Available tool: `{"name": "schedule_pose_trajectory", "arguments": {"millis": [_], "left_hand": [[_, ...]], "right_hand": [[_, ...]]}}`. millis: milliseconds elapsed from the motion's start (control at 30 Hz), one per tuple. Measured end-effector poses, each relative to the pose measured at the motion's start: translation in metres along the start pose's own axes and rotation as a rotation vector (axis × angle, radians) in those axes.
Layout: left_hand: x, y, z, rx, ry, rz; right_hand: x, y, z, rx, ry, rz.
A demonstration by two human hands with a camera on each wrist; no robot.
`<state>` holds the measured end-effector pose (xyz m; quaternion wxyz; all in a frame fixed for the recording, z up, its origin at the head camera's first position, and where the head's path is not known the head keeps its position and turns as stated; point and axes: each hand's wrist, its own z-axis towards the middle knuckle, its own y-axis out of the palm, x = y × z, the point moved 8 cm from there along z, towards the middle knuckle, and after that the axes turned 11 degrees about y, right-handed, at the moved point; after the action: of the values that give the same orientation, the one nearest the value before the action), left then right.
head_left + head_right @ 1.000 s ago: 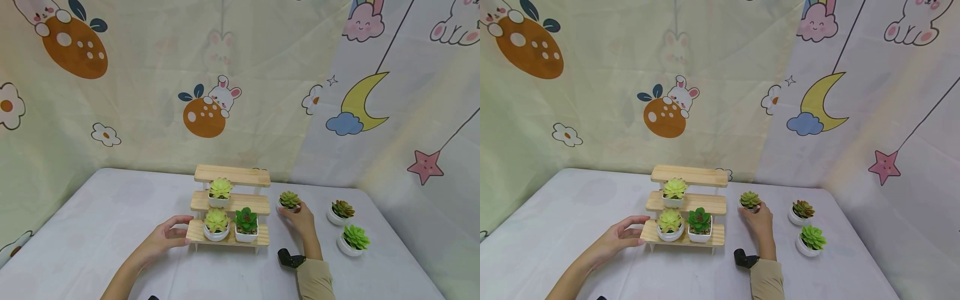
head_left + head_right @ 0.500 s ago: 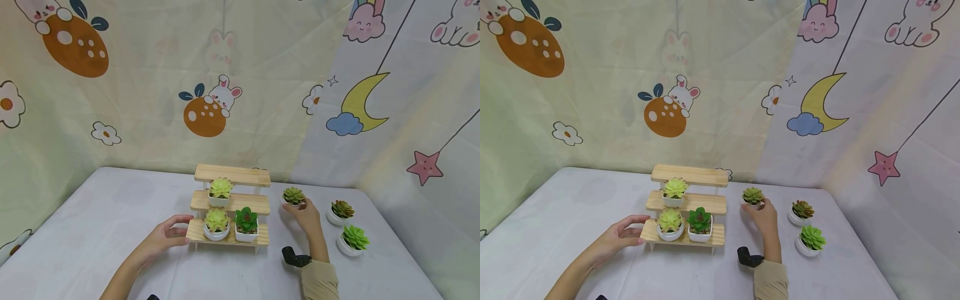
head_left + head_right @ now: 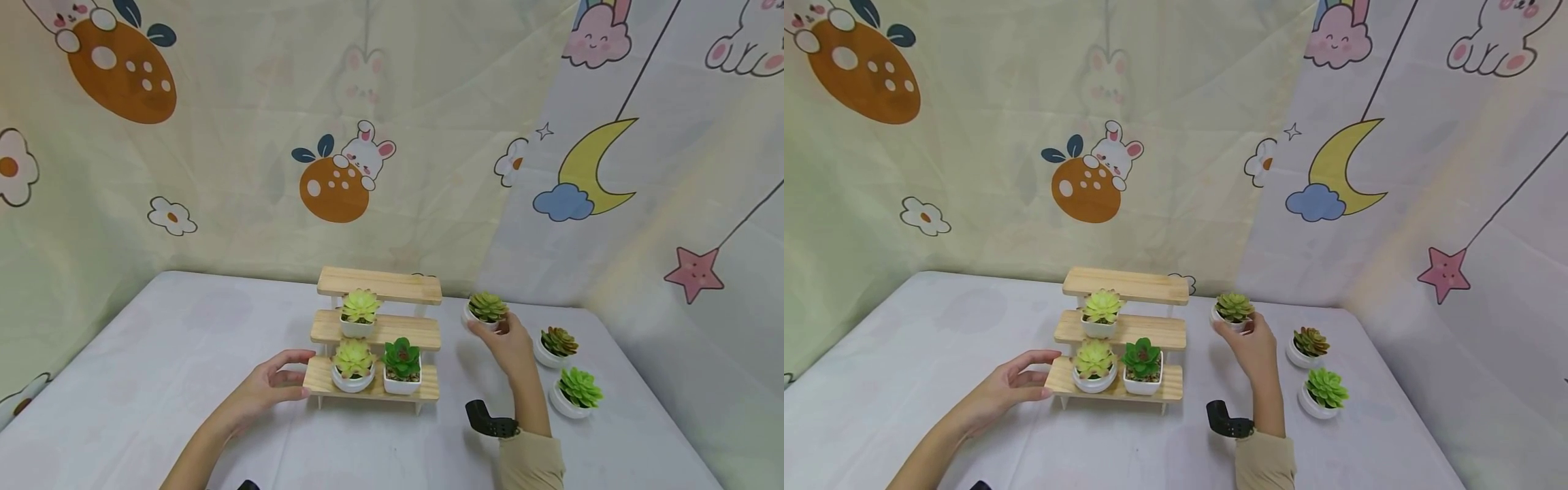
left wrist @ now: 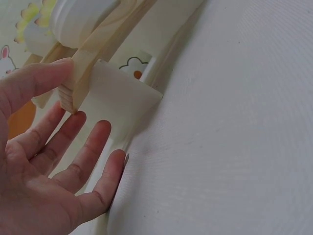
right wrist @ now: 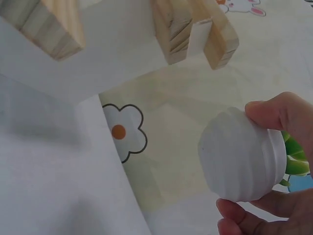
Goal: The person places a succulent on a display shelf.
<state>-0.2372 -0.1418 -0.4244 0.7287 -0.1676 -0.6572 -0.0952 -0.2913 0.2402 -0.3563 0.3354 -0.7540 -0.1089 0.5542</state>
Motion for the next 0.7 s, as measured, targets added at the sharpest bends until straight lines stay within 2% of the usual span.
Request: {"name": "schedule_pose_trajectory", "arguments": {"millis": [400, 700], "left_hand": [[0.0, 0.0, 0.0, -0.008, 0.01, 0.002], [0.001, 0.0, 0.0, -0.005, 0.009, -0.005]], "right_hand": [[-0.033, -0.006, -0.027, -0.045, -0.092, 0.014], [-0.054, 0.007, -0.046, -0.086, -0.181, 0.013]]}}
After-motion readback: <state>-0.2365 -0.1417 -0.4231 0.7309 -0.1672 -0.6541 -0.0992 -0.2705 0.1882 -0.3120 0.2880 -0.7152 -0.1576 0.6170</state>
